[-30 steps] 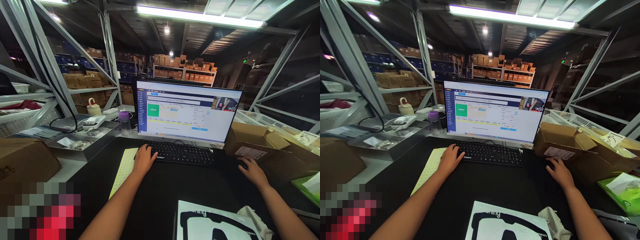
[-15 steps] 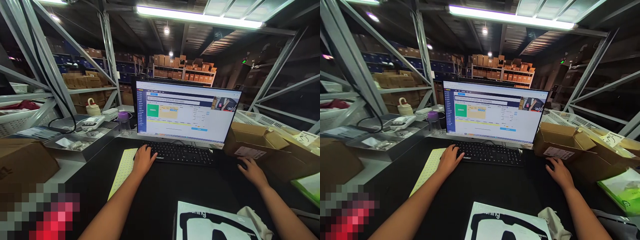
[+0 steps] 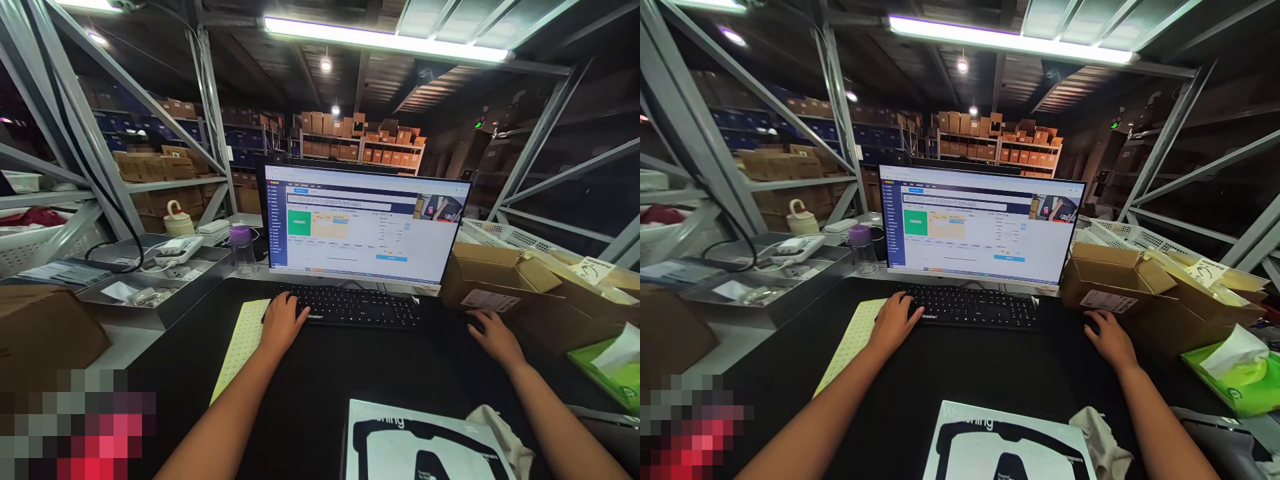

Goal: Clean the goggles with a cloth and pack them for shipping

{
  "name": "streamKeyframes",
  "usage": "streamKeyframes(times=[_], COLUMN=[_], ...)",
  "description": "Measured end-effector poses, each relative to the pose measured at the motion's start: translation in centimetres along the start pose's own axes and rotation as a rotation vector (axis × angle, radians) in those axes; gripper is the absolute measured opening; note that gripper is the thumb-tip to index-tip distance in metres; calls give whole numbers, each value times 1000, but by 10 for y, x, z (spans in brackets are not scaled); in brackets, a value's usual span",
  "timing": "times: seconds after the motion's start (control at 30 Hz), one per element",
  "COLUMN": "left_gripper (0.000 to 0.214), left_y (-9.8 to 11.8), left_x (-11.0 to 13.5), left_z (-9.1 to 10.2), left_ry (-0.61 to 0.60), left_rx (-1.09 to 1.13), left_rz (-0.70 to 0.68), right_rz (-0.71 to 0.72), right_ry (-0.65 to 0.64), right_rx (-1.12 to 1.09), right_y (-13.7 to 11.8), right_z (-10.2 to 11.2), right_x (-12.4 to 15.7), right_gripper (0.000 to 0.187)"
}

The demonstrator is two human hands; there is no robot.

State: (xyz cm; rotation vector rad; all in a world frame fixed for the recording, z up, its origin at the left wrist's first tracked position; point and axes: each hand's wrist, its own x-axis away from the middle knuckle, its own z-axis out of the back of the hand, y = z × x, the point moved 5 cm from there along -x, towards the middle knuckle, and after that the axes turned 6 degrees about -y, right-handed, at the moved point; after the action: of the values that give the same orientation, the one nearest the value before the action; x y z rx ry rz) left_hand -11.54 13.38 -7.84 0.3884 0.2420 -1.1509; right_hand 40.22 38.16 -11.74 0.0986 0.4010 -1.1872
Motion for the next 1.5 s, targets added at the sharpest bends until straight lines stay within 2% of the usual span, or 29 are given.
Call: streamKeyframes(times=[1.5], left_gripper=[45], left_y=[-3], left_x=[-2], left_z=[-5], left_ry=[14], left_rx=[-19], left_rz=[-12], right_rz=[-16], right_ry=[12], right_rx=[-30], right_y=[2], right_z=[2], right_x=[2], right_gripper=[43])
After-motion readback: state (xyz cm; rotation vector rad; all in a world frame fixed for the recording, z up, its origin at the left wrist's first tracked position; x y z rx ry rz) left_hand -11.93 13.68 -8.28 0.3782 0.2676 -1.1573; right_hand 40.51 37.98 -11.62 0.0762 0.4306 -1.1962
